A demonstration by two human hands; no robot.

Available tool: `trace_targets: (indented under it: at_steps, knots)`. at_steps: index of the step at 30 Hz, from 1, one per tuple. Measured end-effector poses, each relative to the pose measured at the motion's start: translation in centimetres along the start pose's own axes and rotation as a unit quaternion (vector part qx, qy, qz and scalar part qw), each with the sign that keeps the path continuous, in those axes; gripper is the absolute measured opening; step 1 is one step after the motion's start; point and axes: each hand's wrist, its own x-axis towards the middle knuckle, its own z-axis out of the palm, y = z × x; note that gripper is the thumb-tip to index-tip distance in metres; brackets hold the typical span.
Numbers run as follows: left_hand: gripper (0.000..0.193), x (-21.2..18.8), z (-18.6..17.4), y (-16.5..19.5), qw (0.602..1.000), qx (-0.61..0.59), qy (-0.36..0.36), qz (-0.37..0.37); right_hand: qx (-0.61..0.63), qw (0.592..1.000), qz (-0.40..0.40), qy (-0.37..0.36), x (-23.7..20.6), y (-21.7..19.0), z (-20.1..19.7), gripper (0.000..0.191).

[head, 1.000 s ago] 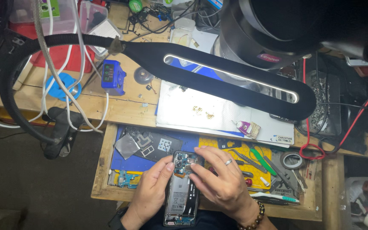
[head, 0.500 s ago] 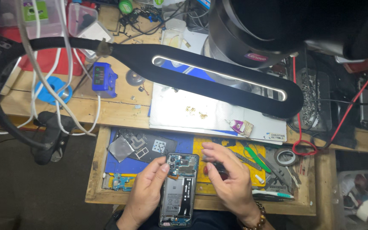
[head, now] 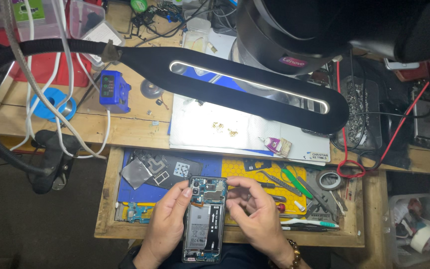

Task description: The person assembles a small electronic component and places it into a disassembled smartphone chassis. They then use a screwdriver to secure the component with screws and attach a black plastic cover to the device.

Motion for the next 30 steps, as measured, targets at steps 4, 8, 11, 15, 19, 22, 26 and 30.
trace_targets:
  at_steps: [4,8,11,15,19,22,26,30]
  knots:
    - [0.038,0.1,0.0,-0.1,1.0,-0.004,-0.003,0.011,-0.068,0.997,-0.041,-0.02,-0.3,-0.4,0.3,0.047]
    - [0.036,0.2,0.2,-0.3,0.993,-0.109,-0.034,0.004,-0.074,0.996,-0.037,-0.011,-0.2,-0.5,0.8,0.049]
    - [0.038,0.1,0.4,-0.3,0.993,-0.108,-0.046,0.004,-0.065,0.997,-0.048,-0.01,-0.1,-0.4,0.9,0.047]
    - [0.041,0.0,0.7,0.0,0.998,-0.06,-0.027,0.018,-0.03,0.999,-0.019,0.004,-0.1,-0.1,0.8,0.042]
    - [0.042,-0.1,1.1,0.2,0.999,-0.038,-0.019,0.031,-0.017,1.0,-0.01,0.005,0.0,0.2,0.7,0.04]
    - [0.038,-0.1,1.4,0.4,0.999,-0.037,-0.004,0.029,-0.009,1.0,-0.003,0.005,0.0,0.3,0.6,0.039]
    - [0.033,-0.1,2.0,0.8,0.998,-0.042,0.024,0.035,-0.002,1.0,-0.007,0.011,0.0,0.7,0.6,0.037]
    - [0.028,-0.1,2.5,1.4,0.997,0.02,0.071,0.001,0.0,0.999,-0.019,0.035,0.4,1.2,0.8,0.031]
